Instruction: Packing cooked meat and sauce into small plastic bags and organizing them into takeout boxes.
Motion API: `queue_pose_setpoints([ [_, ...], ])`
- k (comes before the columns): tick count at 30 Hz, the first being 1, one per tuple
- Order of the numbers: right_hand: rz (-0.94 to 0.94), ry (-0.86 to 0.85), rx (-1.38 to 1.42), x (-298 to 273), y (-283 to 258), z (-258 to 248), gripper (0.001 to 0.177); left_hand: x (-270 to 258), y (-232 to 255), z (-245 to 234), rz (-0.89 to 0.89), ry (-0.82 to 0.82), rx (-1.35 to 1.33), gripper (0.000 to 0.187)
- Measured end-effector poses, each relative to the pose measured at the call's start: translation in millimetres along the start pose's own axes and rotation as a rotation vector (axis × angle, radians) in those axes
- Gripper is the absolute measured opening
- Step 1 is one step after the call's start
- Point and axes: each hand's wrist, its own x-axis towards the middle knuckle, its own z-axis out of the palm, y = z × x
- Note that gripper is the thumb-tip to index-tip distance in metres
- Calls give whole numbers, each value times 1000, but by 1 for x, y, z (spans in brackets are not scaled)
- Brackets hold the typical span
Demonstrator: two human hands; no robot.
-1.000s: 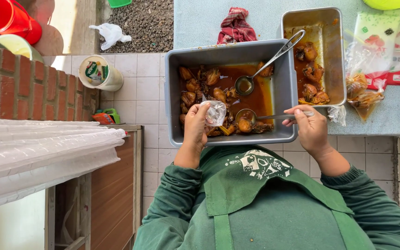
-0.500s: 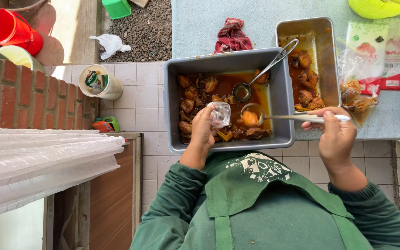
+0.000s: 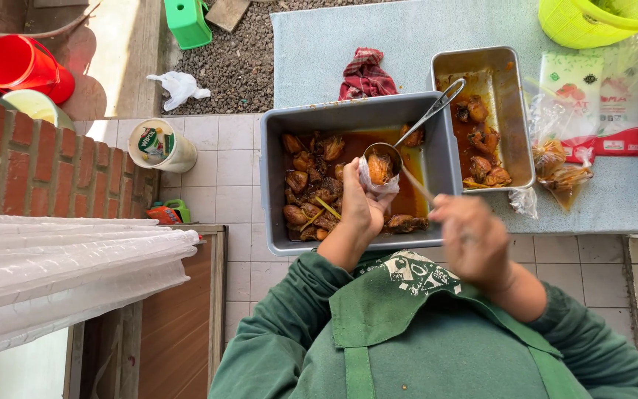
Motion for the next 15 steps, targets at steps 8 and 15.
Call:
queue_pose_setpoints([
  [8, -443, -170, -192, -19, 6, -3, 10, -5, 4, -4, 16, -78, -250, 59],
  [15, 65, 209, 98, -22, 1, -7, 14, -8, 3, -2, 116, -224, -136, 55],
])
